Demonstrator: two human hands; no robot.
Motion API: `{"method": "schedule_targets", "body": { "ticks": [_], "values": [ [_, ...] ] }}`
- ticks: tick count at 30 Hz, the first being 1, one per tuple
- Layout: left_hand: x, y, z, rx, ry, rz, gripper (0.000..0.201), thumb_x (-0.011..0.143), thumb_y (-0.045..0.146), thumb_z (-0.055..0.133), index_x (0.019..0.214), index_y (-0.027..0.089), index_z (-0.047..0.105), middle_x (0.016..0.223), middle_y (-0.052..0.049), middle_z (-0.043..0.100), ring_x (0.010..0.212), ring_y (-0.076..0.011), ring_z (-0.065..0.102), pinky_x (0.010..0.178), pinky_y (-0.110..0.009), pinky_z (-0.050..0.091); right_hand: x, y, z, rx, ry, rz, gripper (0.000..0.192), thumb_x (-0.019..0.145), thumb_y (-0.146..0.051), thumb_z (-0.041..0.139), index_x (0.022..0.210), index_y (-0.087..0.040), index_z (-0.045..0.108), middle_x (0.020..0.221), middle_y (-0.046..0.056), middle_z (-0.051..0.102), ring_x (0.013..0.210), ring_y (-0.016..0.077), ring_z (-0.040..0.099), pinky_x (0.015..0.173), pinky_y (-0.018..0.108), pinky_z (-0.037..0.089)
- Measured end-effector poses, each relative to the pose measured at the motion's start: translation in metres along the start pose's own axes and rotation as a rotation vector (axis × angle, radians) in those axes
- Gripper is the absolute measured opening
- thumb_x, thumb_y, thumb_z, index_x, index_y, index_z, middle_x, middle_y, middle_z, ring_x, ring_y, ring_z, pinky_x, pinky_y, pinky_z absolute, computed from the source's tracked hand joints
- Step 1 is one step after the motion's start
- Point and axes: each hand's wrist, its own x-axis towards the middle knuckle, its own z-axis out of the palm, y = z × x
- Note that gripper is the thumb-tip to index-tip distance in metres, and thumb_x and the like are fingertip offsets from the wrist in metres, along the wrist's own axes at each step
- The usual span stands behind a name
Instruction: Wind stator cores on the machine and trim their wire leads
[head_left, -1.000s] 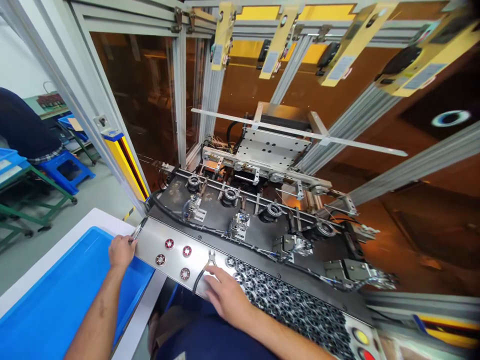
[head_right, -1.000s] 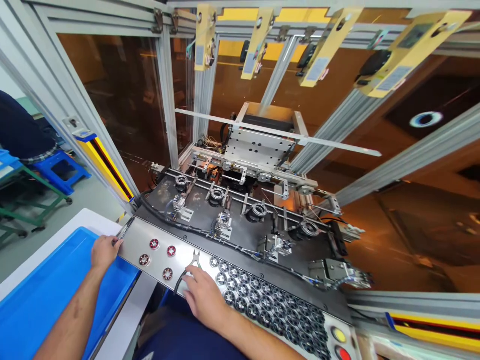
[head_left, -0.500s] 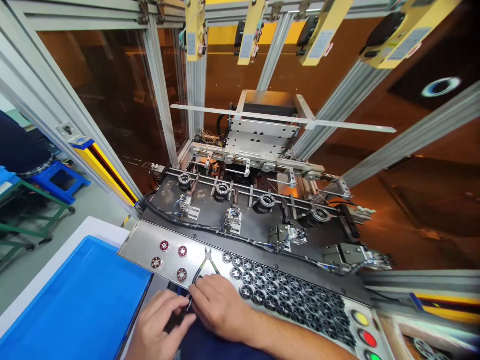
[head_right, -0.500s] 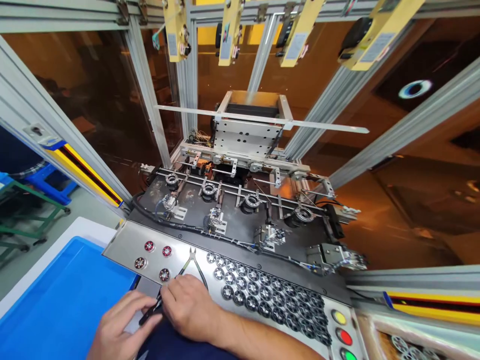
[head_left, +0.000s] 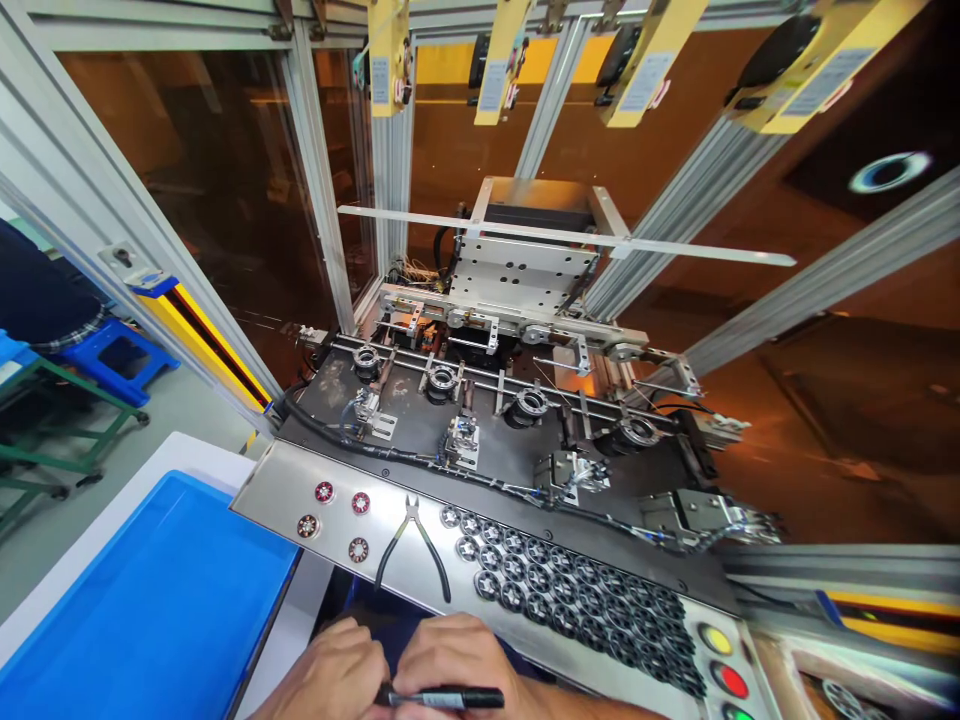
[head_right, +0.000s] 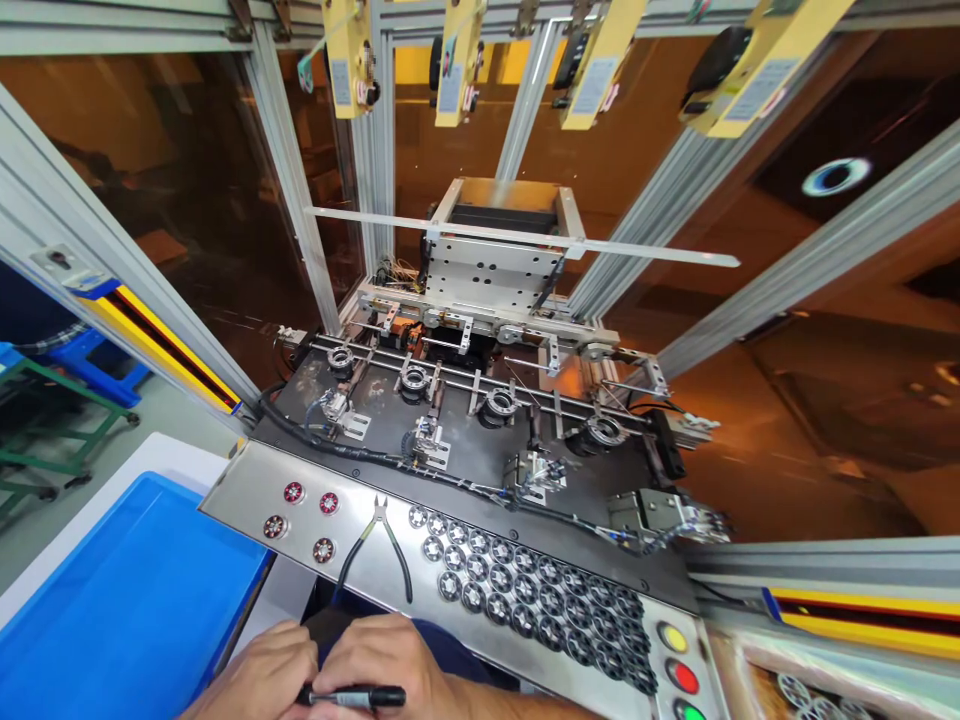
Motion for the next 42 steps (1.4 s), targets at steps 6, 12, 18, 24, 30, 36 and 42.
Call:
{"method": "schedule_targets", "body": {
  "ticks": [6, 12, 18, 24, 30, 36, 42],
  "values": [
    [-0.004, -0.076, -0.044, 0.063, 0.173, -0.686, 0.024, 0.092, 0.045, 0.052, 0.089, 0.025, 0.064, 0.082, -0.004, 0.067, 0.08, -0.0241, 0.065, 0.076, -0.034, 0.05, -0.02, -0.013, -0.017, -0.063, 0.323, 0.154, 0.017, 0.093, -0.015, 0.057, 0.107, -0.023, 0.064, 0.074, 0.005, 0.066, 0.065, 0.0171, 0.065, 0.058, 0.029, 0.054],
    [0.028, -0.16, -0.013, 0.138, 0.421, -0.906, 0.047, 0.06, 0.044, 0.076, 0.095, 0.02, 0.056, 0.09, -0.009, 0.064, 0.097, -0.0373, 0.064, 0.09, -0.05, 0.049, -0.025, -0.007, -0.013, -0.102, 0.377, 0.219, 0.026, 0.092, -0.009, 0.053, 0.112, -0.024, 0.062, 0.083, 0.005, 0.067, 0.075, 0.0172, 0.065, 0.065, 0.03, 0.055],
    [0.035, -0.17, -0.002, 0.003, 0.553, -0.969, 0.029, 0.063, 0.039, 0.068, 0.077, 0.026, 0.046, 0.081, -0.006, 0.065, 0.094, -0.0352, 0.066, 0.092, -0.05, 0.048, -0.018, -0.009, -0.018, -0.173, 0.378, 0.246, 0.027, 0.09, -0.008, 0.055, 0.111, -0.024, 0.064, 0.085, 0.005, 0.07, 0.076, 0.0173, 0.068, 0.069, 0.029, 0.057],
    [0.041, -0.12, -0.034, -0.364, 0.637, -0.905, 0.049, 0.064, 0.047, 0.075, 0.085, 0.026, 0.036, 0.111, -0.01, 0.07, 0.096, -0.0278, 0.07, 0.087, -0.043, 0.053, -0.004, -0.01, -0.015, -0.177, 0.41, 0.274, 0.019, 0.084, -0.009, 0.065, 0.097, -0.023, 0.066, 0.079, 0.001, 0.071, 0.071, 0.0149, 0.069, 0.067, 0.025, 0.056],
    [0.049, -0.037, -0.047, -0.957, 0.628, -0.827, 0.057, 0.064, 0.035, 0.086, 0.09, 0.025, 0.037, 0.101, -0.007, 0.074, 0.095, -0.0219, 0.071, 0.083, -0.034, 0.054, 0.014, -0.009, -0.009, -0.058, 0.39, 0.169, 0.022, 0.082, -0.008, 0.064, 0.1, -0.021, 0.067, 0.08, 0.004, 0.072, 0.071, 0.0155, 0.069, 0.066, 0.026, 0.057],
    [0.045, -0.015, -0.041, -1.203, 0.509, -0.701, 0.051, 0.071, 0.026, 0.085, 0.094, 0.025, 0.039, 0.103, -0.005, 0.074, 0.1, -0.0188, 0.069, 0.089, -0.031, 0.05, 0.021, -0.007, -0.007, -0.036, 0.353, 0.128, 0.026, 0.081, -0.007, 0.064, 0.103, -0.02, 0.068, 0.081, 0.006, 0.072, 0.073, 0.0166, 0.069, 0.067, 0.028, 0.059],
    [0.039, -0.013, -0.041, -1.149, 0.418, -0.673, 0.05, 0.073, 0.027, 0.084, 0.096, 0.025, 0.039, 0.108, -0.008, 0.073, 0.102, -0.023, 0.07, 0.086, -0.034, 0.051, 0.021, -0.005, -0.005, -0.05, 0.349, 0.125, 0.024, 0.082, -0.008, 0.063, 0.103, -0.02, 0.067, 0.081, 0.006, 0.072, 0.073, 0.0167, 0.069, 0.067, 0.028, 0.059]
  ]
}}
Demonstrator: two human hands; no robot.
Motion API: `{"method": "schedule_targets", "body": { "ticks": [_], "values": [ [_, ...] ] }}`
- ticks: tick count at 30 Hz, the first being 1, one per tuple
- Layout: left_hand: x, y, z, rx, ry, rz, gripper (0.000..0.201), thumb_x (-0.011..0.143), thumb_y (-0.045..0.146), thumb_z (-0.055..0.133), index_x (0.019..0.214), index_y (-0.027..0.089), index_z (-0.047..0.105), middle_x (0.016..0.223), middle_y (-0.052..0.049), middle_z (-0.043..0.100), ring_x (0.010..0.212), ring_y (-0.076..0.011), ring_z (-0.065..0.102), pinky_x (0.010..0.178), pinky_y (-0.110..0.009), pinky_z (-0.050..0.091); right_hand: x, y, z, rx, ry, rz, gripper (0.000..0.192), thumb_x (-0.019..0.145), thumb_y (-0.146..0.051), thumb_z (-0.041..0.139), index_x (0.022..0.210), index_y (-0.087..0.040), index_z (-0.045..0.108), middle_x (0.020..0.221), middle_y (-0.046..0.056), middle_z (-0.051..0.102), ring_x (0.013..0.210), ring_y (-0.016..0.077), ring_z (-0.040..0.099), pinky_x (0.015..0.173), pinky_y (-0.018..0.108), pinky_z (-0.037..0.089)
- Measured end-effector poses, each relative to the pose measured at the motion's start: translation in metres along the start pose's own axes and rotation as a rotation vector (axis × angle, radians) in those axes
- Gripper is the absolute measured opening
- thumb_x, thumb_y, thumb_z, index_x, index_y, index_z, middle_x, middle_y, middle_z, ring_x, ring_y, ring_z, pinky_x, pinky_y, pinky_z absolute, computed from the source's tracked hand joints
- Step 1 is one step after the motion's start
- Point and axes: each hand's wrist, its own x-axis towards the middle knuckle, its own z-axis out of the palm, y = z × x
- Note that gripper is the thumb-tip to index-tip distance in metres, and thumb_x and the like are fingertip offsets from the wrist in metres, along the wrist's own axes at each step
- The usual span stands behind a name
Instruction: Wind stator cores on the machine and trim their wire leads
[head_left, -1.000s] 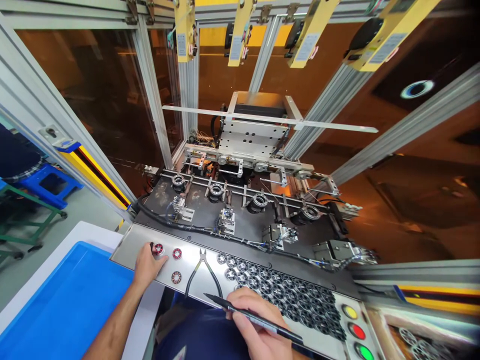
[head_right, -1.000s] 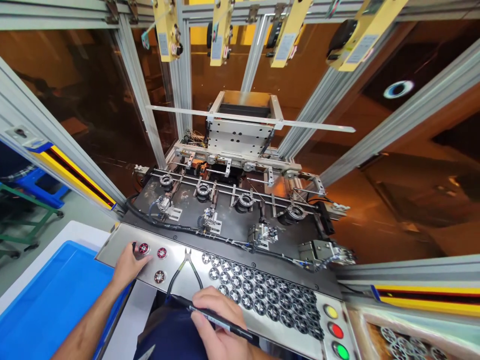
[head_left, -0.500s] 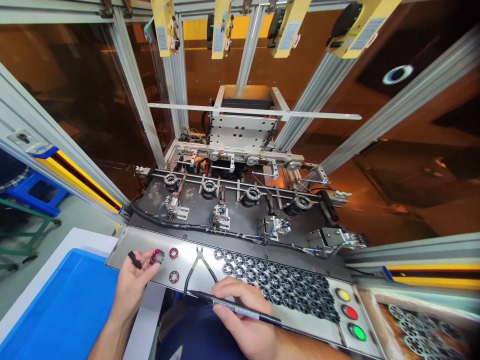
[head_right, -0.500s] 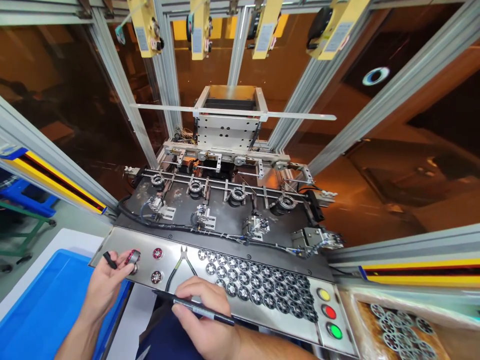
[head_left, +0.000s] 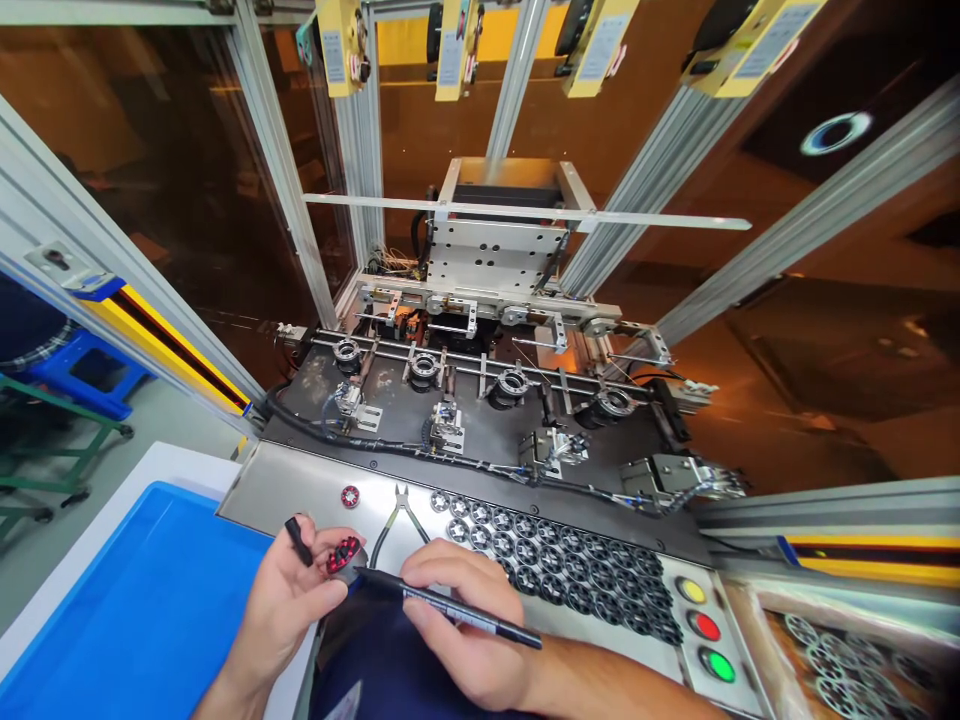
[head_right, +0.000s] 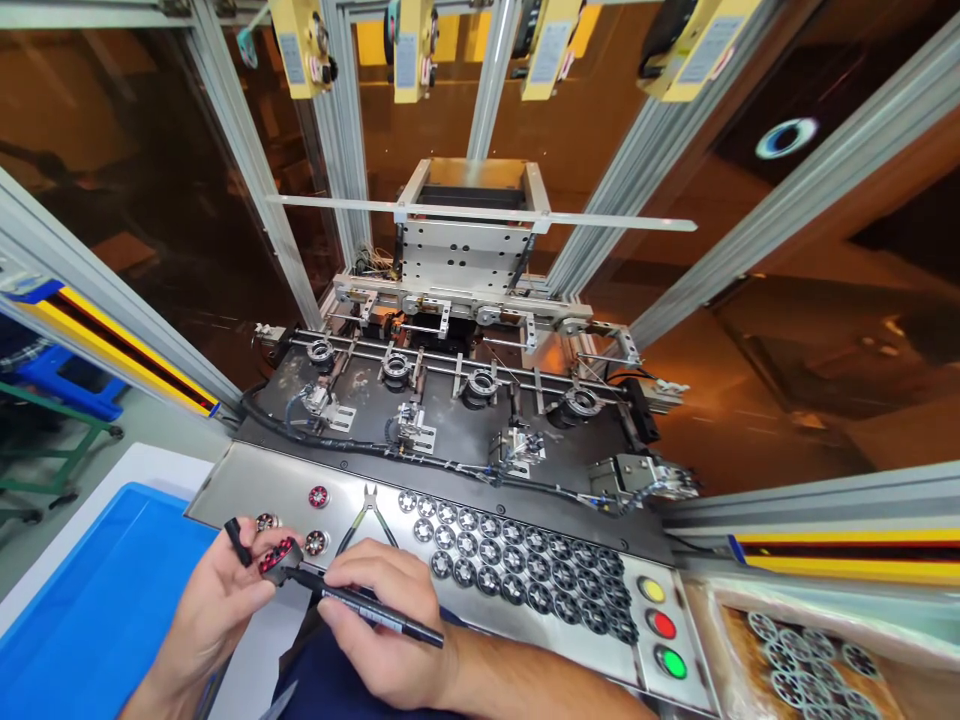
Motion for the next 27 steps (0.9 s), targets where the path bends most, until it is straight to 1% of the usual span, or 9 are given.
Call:
{"method": "schedule_targets", "body": {
  "ticks": [4, 7, 12, 15, 17, 19, 22, 25, 27],
  "values": [
    [-0.001, 0.002, 0.001, 0.043, 0.013, 0.004, 0.05, 0.072, 0.028, 0.083, 0.095, 0.024, 0.039, 0.107, -0.01, 0.073, 0.102, -0.0251, 0.07, 0.086, -0.037, 0.051, 0.001, -0.003, -0.002, -0.036, -0.01, -0.006, 0.02, 0.082, -0.009, 0.062, 0.097, -0.02, 0.067, 0.076, 0.006, 0.071, 0.066, 0.0159, 0.067, 0.061, 0.027, 0.057],
    [0.015, -0.003, -0.012, 0.191, 0.12, 0.044, 0.05, 0.07, 0.033, 0.082, 0.092, 0.024, 0.038, 0.106, -0.01, 0.073, 0.098, -0.0259, 0.071, 0.086, -0.039, 0.053, -0.001, -0.004, -0.007, -0.059, -0.015, -0.018, 0.017, 0.08, -0.009, 0.061, 0.092, -0.02, 0.066, 0.07, 0.004, 0.069, 0.059, 0.0149, 0.065, 0.057, 0.026, 0.054],
    [0.076, -0.029, -0.069, 0.596, 0.4, 0.107, 0.048, 0.06, 0.041, 0.079, 0.086, 0.024, 0.042, 0.109, -0.013, 0.071, 0.096, -0.0294, 0.069, 0.092, -0.05, 0.051, -0.009, -0.004, -0.015, -0.112, 0.007, 0.012, 0.018, 0.081, -0.008, 0.06, 0.092, -0.021, 0.065, 0.07, 0.003, 0.068, 0.06, 0.0148, 0.064, 0.056, 0.025, 0.053],
    [0.101, -0.041, -0.102, 0.756, 0.495, 0.122, 0.04, 0.058, 0.037, 0.075, 0.083, 0.023, 0.047, 0.102, -0.011, 0.07, 0.101, -0.0329, 0.065, 0.101, -0.055, 0.043, -0.012, -0.004, -0.019, -0.136, 0.0, 0.016, 0.02, 0.081, -0.007, 0.059, 0.094, -0.021, 0.064, 0.071, 0.002, 0.067, 0.06, 0.0143, 0.063, 0.056, 0.025, 0.051],
    [0.106, -0.044, -0.112, 0.848, 0.523, 0.129, 0.035, 0.059, 0.036, 0.072, 0.081, 0.024, 0.048, 0.099, -0.01, 0.069, 0.105, -0.0358, 0.063, 0.102, -0.057, 0.041, -0.015, -0.004, -0.022, -0.149, 0.002, 0.02, 0.02, 0.082, -0.007, 0.059, 0.095, -0.021, 0.064, 0.071, 0.002, 0.067, 0.06, 0.0143, 0.063, 0.056, 0.025, 0.051],
    [0.103, -0.046, -0.108, 0.93, 0.532, 0.159, 0.033, 0.061, 0.036, 0.07, 0.082, 0.024, 0.048, 0.104, -0.012, 0.067, 0.118, -0.0394, 0.056, 0.107, -0.059, 0.036, -0.019, -0.002, -0.025, -0.162, 0.015, 0.031, 0.02, 0.082, -0.007, 0.059, 0.095, -0.022, 0.064, 0.072, 0.002, 0.067, 0.061, 0.0143, 0.063, 0.057, 0.025, 0.051],
    [0.095, -0.056, -0.086, 1.018, 0.469, 0.222, 0.036, 0.064, 0.039, 0.072, 0.089, 0.024, 0.052, 0.112, -0.013, 0.064, 0.136, -0.0398, 0.042, 0.115, -0.056, 0.027, -0.023, 0.001, -0.028, -0.18, 0.057, 0.053, 0.02, 0.083, -0.007, 0.059, 0.094, -0.022, 0.064, 0.072, 0.002, 0.066, 0.062, 0.0141, 0.063, 0.057, 0.025, 0.052],
    [0.096, -0.075, -0.062, 1.041, 0.377, 0.234, 0.044, 0.058, 0.039, 0.078, 0.091, 0.024, 0.054, 0.11, -0.012, 0.065, 0.133, -0.0416, 0.046, 0.114, -0.057, 0.027, -0.025, 0.003, -0.028, -0.193, 0.077, 0.064, 0.019, 0.084, -0.007, 0.06, 0.094, -0.022, 0.064, 0.072, 0.002, 0.065, 0.062, 0.0143, 0.063, 0.057, 0.025, 0.052],
    [0.101, -0.086, -0.052, 1.025, 0.365, 0.221, 0.041, 0.056, 0.037, 0.078, 0.086, 0.024, 0.053, 0.108, -0.012, 0.065, 0.127, -0.0432, 0.05, 0.113, -0.059, 0.028, -0.026, 0.005, -0.028, -0.189, 0.07, 0.061, 0.019, 0.084, -0.007, 0.06, 0.095, -0.022, 0.064, 0.073, 0.002, 0.066, 0.062, 0.0145, 0.063, 0.058, 0.026, 0.052]
  ]
}}
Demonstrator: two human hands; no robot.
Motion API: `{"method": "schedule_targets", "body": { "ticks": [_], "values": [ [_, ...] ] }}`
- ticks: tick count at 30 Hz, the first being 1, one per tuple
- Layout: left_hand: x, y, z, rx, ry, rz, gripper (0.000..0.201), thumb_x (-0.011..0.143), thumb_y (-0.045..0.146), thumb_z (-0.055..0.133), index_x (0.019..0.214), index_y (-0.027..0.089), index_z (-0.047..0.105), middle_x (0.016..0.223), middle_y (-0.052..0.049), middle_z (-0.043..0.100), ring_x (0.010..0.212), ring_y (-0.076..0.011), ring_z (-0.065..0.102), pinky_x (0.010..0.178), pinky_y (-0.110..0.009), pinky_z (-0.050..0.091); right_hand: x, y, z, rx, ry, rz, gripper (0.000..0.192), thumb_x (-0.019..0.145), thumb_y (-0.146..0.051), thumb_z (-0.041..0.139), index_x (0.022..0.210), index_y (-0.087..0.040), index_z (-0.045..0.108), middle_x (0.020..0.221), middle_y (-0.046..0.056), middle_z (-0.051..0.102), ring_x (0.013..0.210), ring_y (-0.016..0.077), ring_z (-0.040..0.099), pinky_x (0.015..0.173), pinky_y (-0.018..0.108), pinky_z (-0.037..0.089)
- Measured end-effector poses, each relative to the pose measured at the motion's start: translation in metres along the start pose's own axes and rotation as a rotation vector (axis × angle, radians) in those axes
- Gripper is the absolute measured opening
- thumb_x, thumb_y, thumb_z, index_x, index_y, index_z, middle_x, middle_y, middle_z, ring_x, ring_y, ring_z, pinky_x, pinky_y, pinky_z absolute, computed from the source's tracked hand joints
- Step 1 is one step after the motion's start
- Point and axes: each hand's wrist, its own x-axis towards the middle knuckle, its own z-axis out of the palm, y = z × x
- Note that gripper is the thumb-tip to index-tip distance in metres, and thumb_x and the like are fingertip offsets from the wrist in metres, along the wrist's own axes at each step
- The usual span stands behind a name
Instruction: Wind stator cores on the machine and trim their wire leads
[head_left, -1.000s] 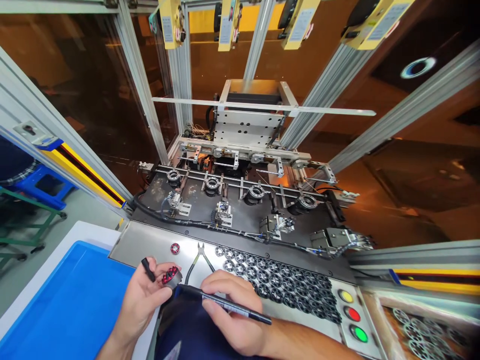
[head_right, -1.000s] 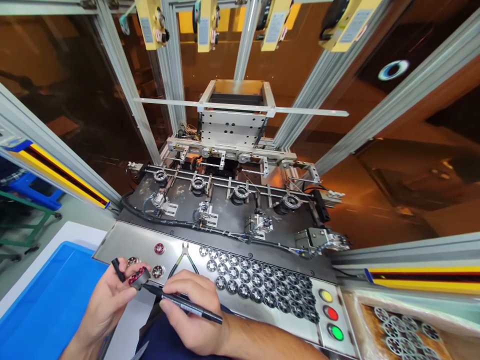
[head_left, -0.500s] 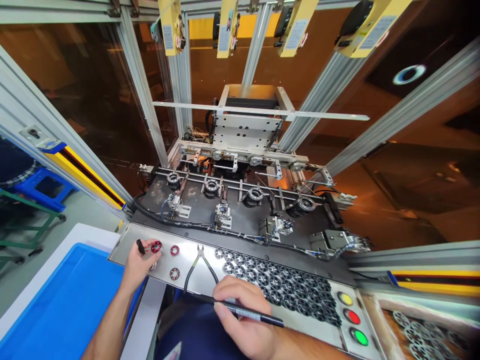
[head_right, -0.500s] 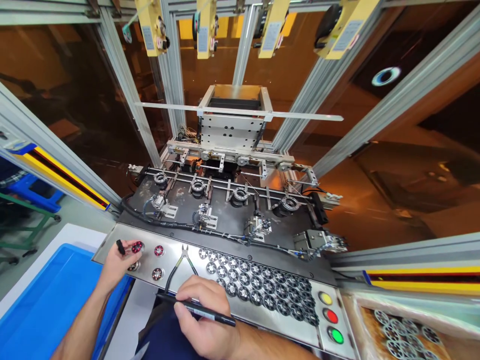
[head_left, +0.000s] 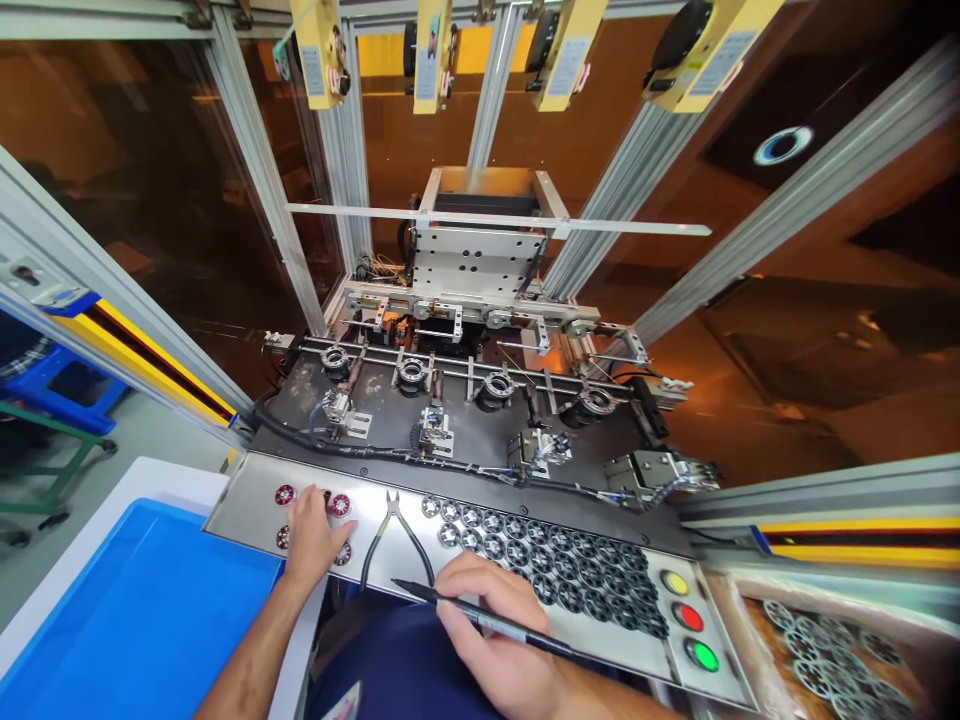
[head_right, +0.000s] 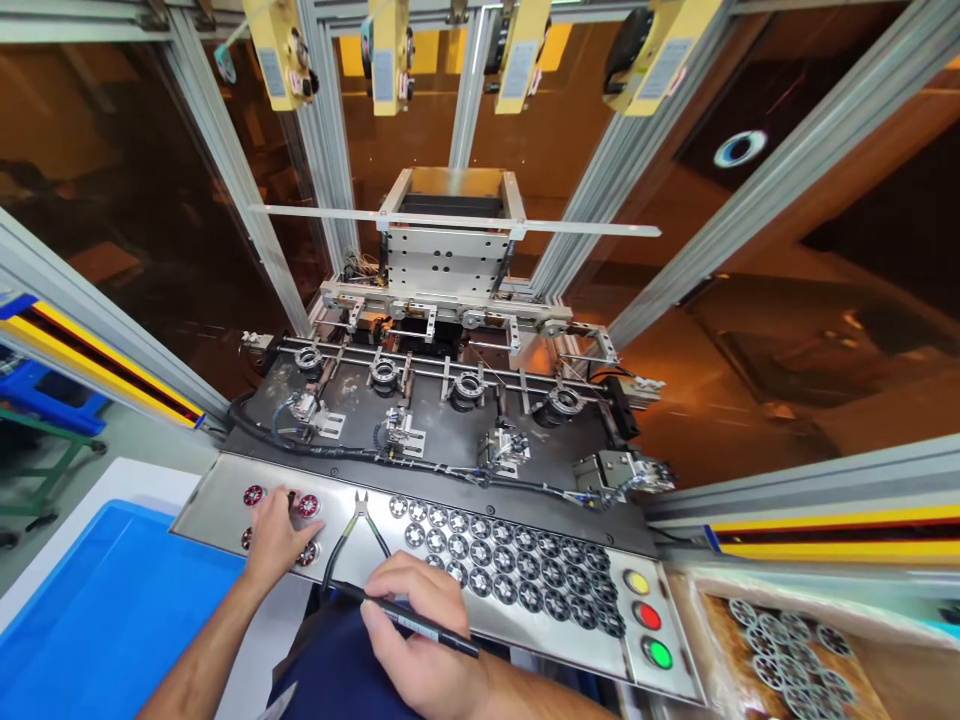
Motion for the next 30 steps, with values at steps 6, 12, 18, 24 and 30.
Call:
{"method": "schedule_targets", "body": {
  "ticks": [6, 12, 18, 24, 30],
  "values": [
    [0.0, 0.015, -0.003, -0.199, -0.033, -0.085, 0.032, 0.064, 0.036, 0.075, 0.079, 0.025, 0.048, 0.092, -0.009, 0.067, 0.106, -0.0361, 0.062, 0.105, -0.057, 0.038, 0.002, 0.004, -0.001, -0.015, 0.008, 0.013, 0.016, 0.084, -0.009, 0.06, 0.094, -0.021, 0.065, 0.072, 0.002, 0.066, 0.063, 0.0143, 0.063, 0.059, 0.026, 0.052],
    [-0.032, 0.065, -0.036, -0.591, -0.202, -0.149, 0.046, 0.071, 0.039, 0.076, 0.091, 0.025, 0.036, 0.112, -0.012, 0.073, 0.102, -0.0264, 0.071, 0.09, -0.042, 0.054, 0.008, 0.005, 0.007, 0.019, 0.045, 0.054, 0.013, 0.083, -0.011, 0.066, 0.092, -0.021, 0.068, 0.077, 0.002, 0.072, 0.067, 0.0147, 0.068, 0.063, 0.025, 0.054],
    [-0.054, 0.102, -0.048, -1.057, -0.275, -0.302, 0.05, 0.066, 0.023, 0.087, 0.09, 0.023, 0.043, 0.099, -0.007, 0.075, 0.092, -0.0192, 0.069, 0.086, -0.032, 0.05, 0.009, 0.008, 0.013, 0.056, 0.043, 0.068, 0.012, 0.084, -0.013, 0.067, 0.093, -0.021, 0.069, 0.078, 0.002, 0.072, 0.068, 0.015, 0.068, 0.064, 0.026, 0.054],
    [-0.059, 0.104, -0.049, -1.093, -0.369, -0.292, 0.046, 0.069, 0.02, 0.086, 0.09, 0.022, 0.044, 0.101, -0.008, 0.074, 0.093, -0.0184, 0.068, 0.087, -0.032, 0.048, 0.008, 0.011, 0.015, 0.087, 0.01, 0.066, 0.012, 0.084, -0.013, 0.067, 0.094, -0.02, 0.069, 0.079, 0.002, 0.072, 0.069, 0.0145, 0.067, 0.065, 0.026, 0.054],
    [-0.06, 0.102, -0.05, -1.083, -0.347, -0.305, 0.045, 0.07, 0.021, 0.085, 0.09, 0.023, 0.044, 0.102, -0.007, 0.074, 0.094, -0.0182, 0.068, 0.086, -0.03, 0.049, 0.007, 0.013, 0.015, 0.077, 0.003, 0.105, 0.012, 0.085, -0.012, 0.067, 0.092, -0.021, 0.068, 0.077, 0.001, 0.071, 0.068, 0.0136, 0.066, 0.065, 0.025, 0.052]
  ]
}}
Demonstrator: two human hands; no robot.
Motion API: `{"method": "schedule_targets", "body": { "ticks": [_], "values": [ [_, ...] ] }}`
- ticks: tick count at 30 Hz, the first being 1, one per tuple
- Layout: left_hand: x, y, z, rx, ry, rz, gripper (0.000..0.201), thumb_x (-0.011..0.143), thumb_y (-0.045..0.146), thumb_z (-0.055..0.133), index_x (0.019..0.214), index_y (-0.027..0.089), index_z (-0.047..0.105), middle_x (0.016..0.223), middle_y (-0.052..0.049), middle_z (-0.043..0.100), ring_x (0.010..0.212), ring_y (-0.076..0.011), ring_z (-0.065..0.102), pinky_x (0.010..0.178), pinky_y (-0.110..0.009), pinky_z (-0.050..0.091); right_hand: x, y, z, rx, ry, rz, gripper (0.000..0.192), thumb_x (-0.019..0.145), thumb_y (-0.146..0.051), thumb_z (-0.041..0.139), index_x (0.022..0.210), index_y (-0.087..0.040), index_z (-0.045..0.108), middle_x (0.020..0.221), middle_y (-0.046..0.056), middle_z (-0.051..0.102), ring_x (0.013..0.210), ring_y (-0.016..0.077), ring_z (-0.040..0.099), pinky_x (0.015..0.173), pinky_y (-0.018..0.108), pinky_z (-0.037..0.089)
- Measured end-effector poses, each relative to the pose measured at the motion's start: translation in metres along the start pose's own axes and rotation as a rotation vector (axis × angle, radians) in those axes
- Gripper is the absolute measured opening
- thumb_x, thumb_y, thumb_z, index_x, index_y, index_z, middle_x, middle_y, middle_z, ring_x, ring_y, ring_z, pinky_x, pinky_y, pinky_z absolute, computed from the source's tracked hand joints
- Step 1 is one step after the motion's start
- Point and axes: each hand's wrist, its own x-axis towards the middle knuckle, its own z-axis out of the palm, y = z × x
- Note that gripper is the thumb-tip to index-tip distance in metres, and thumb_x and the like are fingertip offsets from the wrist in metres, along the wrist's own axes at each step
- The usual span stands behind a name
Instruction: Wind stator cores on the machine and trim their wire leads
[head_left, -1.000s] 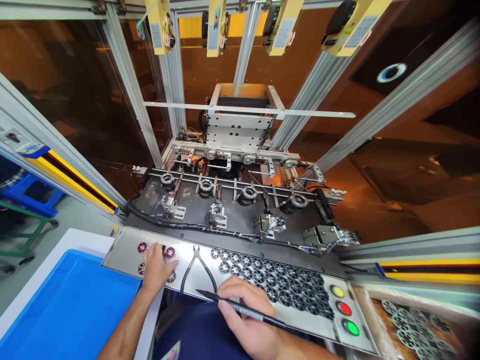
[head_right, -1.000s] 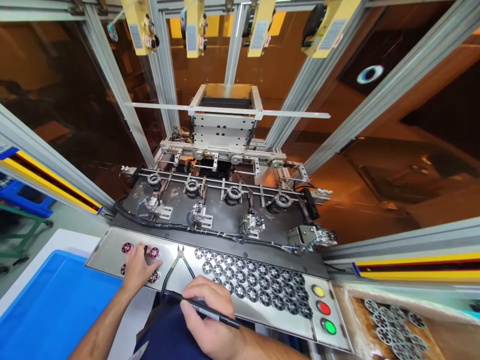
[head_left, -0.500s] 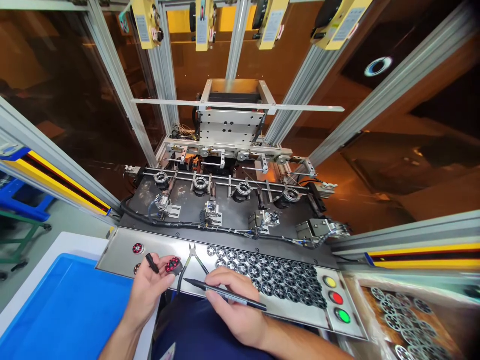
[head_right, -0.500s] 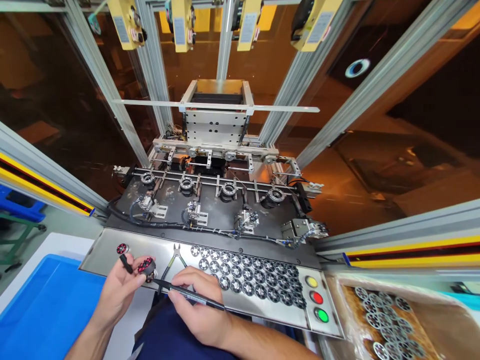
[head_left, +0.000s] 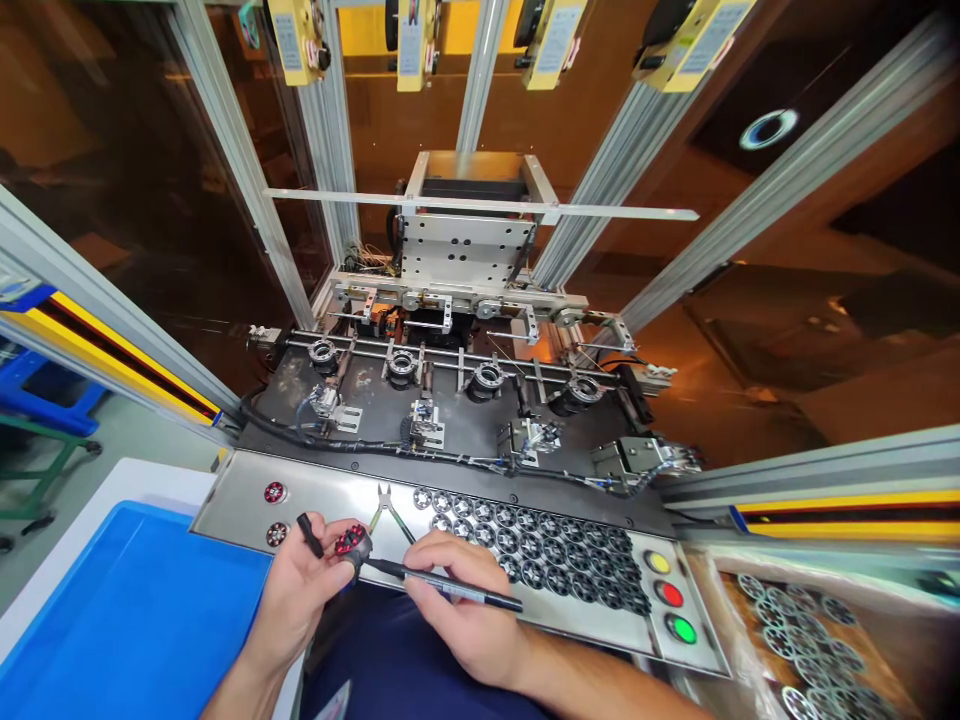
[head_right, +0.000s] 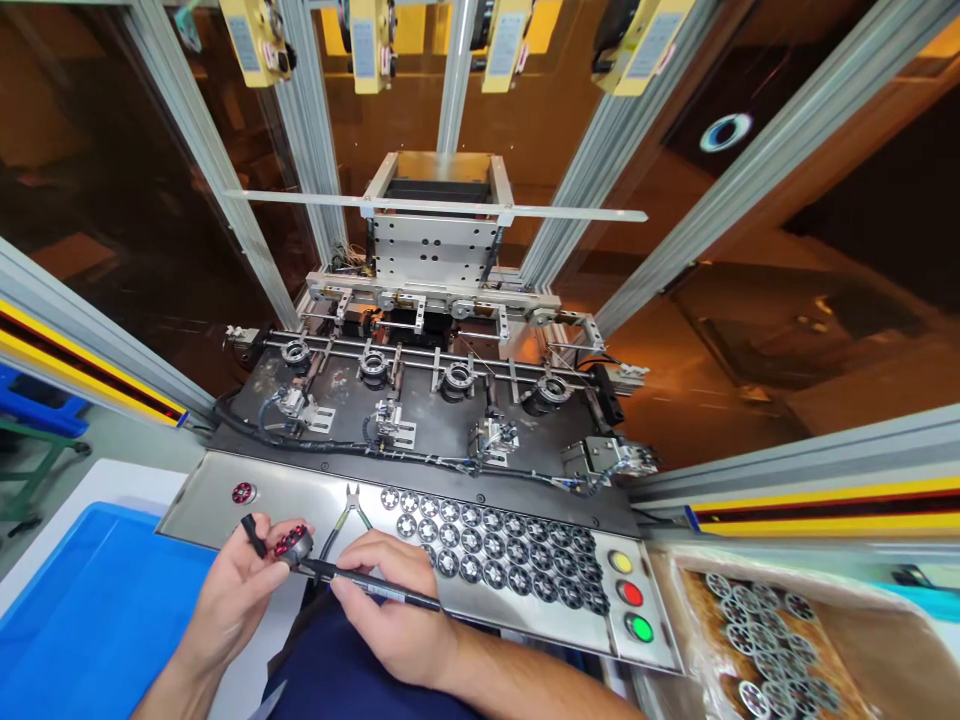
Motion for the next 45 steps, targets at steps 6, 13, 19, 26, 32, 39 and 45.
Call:
{"method": "schedule_targets", "body": {
  "ticks": [6, 13, 19, 26, 32, 39, 45],
  "values": [
    [0.035, -0.021, -0.024, 0.436, 0.133, 0.158, 0.042, 0.066, 0.031, 0.079, 0.09, 0.023, 0.045, 0.106, -0.009, 0.072, 0.094, -0.0249, 0.07, 0.085, -0.039, 0.054, -0.004, 0.006, -0.008, -0.092, 0.071, 0.021, 0.012, 0.086, -0.011, 0.065, 0.091, -0.022, 0.068, 0.078, 0.001, 0.07, 0.07, 0.0138, 0.067, 0.066, 0.025, 0.052],
    [0.099, -0.055, -0.068, 0.884, 0.316, 0.314, 0.026, 0.06, 0.025, 0.072, 0.082, 0.024, 0.059, 0.092, -0.007, 0.069, 0.111, -0.0366, 0.062, 0.109, -0.058, 0.037, -0.013, 0.009, -0.013, -0.094, 0.006, 0.028, 0.014, 0.087, -0.011, 0.064, 0.093, -0.023, 0.066, 0.079, 0.0, 0.069, 0.071, 0.0137, 0.066, 0.067, 0.025, 0.052],
    [0.055, -0.052, -0.108, 1.073, 0.466, 0.448, 0.04, 0.07, 0.035, 0.071, 0.105, 0.021, 0.059, 0.104, -0.011, 0.065, 0.131, -0.0378, 0.05, 0.112, -0.055, 0.036, -0.015, 0.009, -0.015, -0.118, 0.024, 0.01, 0.017, 0.087, -0.009, 0.063, 0.095, -0.024, 0.065, 0.08, 0.0, 0.068, 0.072, 0.0137, 0.066, 0.068, 0.025, 0.052],
    [0.018, -0.078, -0.145, 1.091, 0.662, 0.401, 0.049, 0.062, 0.043, 0.075, 0.103, 0.021, 0.057, 0.101, -0.011, 0.065, 0.121, -0.0405, 0.057, 0.103, -0.058, 0.044, -0.011, 0.006, -0.009, -0.13, -0.024, -0.005, 0.014, 0.087, -0.01, 0.064, 0.093, -0.023, 0.065, 0.079, 0.0, 0.069, 0.07, 0.013, 0.067, 0.067, 0.024, 0.053],
    [0.031, -0.088, -0.134, 0.9, 0.808, 0.375, 0.04, 0.064, 0.044, 0.075, 0.091, 0.022, 0.056, 0.093, -0.011, 0.066, 0.121, -0.0415, 0.057, 0.108, -0.064, 0.035, -0.012, 0.005, -0.007, -0.136, -0.072, -0.004, 0.014, 0.087, -0.011, 0.064, 0.094, -0.023, 0.065, 0.079, 0.0, 0.069, 0.071, 0.0133, 0.067, 0.067, 0.024, 0.053],
    [0.003, -0.044, -0.078, 0.493, 0.507, 0.314, 0.049, 0.069, 0.044, 0.078, 0.088, 0.026, 0.037, 0.111, -0.011, 0.072, 0.101, -0.0284, 0.073, 0.088, -0.045, 0.057, -0.004, -0.005, 0.001, -0.064, -0.061, -0.022, 0.015, 0.085, -0.009, 0.065, 0.093, -0.022, 0.067, 0.077, 0.001, 0.07, 0.068, 0.0135, 0.067, 0.065, 0.024, 0.054],
    [-0.021, -0.012, -0.026, 0.032, 0.264, 0.078, 0.055, 0.062, 0.028, 0.088, 0.09, 0.025, 0.04, 0.11, -0.009, 0.074, 0.098, -0.0275, 0.072, 0.082, -0.038, 0.057, 0.006, -0.013, 0.011, 0.057, -0.067, -0.041, 0.014, 0.084, -0.013, 0.067, 0.095, -0.021, 0.069, 0.078, 0.003, 0.072, 0.069, 0.0152, 0.068, 0.065, 0.026, 0.056]
  ]
}}
